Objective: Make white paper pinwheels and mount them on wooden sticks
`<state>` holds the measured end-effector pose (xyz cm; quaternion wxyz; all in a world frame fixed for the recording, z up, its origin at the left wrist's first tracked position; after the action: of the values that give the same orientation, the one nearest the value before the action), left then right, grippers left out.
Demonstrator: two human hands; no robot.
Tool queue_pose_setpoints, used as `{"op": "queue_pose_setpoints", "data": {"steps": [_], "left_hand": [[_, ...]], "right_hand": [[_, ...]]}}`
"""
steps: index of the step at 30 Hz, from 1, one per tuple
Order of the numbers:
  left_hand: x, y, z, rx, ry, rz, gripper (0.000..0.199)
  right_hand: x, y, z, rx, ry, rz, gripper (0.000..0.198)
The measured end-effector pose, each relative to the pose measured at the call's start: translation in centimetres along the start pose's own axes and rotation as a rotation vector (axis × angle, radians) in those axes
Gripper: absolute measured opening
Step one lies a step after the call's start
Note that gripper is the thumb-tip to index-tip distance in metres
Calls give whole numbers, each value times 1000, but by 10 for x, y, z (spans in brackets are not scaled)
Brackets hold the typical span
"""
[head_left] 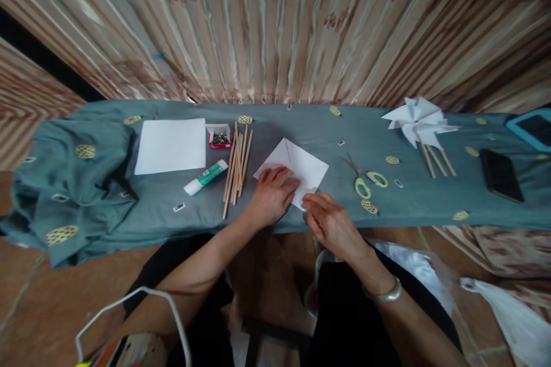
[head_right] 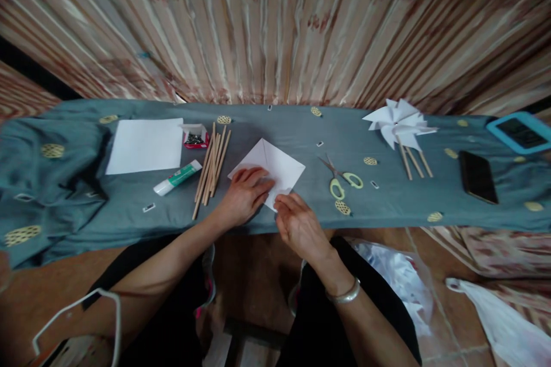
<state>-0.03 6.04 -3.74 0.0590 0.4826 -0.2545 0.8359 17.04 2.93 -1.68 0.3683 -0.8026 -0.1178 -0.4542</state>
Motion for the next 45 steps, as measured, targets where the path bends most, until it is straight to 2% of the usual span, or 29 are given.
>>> {"op": "queue_pose_setpoints", "data": {"steps": [5,9,13,19,23,28,32,35,40,45], "left_hand": [[-1,0,-2,5,-25,8,31],[-1,-1,-1,6,-33,-5,31],[-1,-1,1,18,-20,-9,36],[9,4,3,43,36,22,44],[32,12,-14,77,48,141,41],[77,31,-61,213,-5,356,40],[107,52,-93,346,-97,429,36],[119,68,-104,415,-154,374,36],[122,86,-108,461,-210,173,33],[119,86,-107,507,-217,161,32]], "right_hand": [[6,-2,-3,-82,-128,-29,21],[11,-10,-1,-189,-224,17,20],[9,-21,7,-238,-166,96,23],[-9,-40,20,-272,-77,187,32],[-20,-49,21,-313,-83,250,33],[-32,-53,17,-322,-85,268,31],[-36,-53,19,-327,-84,271,31],[-36,-53,22,-351,-93,291,30],[-36,-55,22,-397,-117,260,31],[-38,-57,15,-376,-140,251,31]]}}
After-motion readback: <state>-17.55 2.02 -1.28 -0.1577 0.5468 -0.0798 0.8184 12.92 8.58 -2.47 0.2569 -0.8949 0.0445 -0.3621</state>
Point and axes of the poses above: each hand's wrist, its own y-axis away from the middle knuckle, its own x-axis out of the back of the hand, z = x × y, the point moved 2 cm from there along -y, towards the middle knuckle, and after that the axes turned 12 degrees about z, right-handed, at the moved point
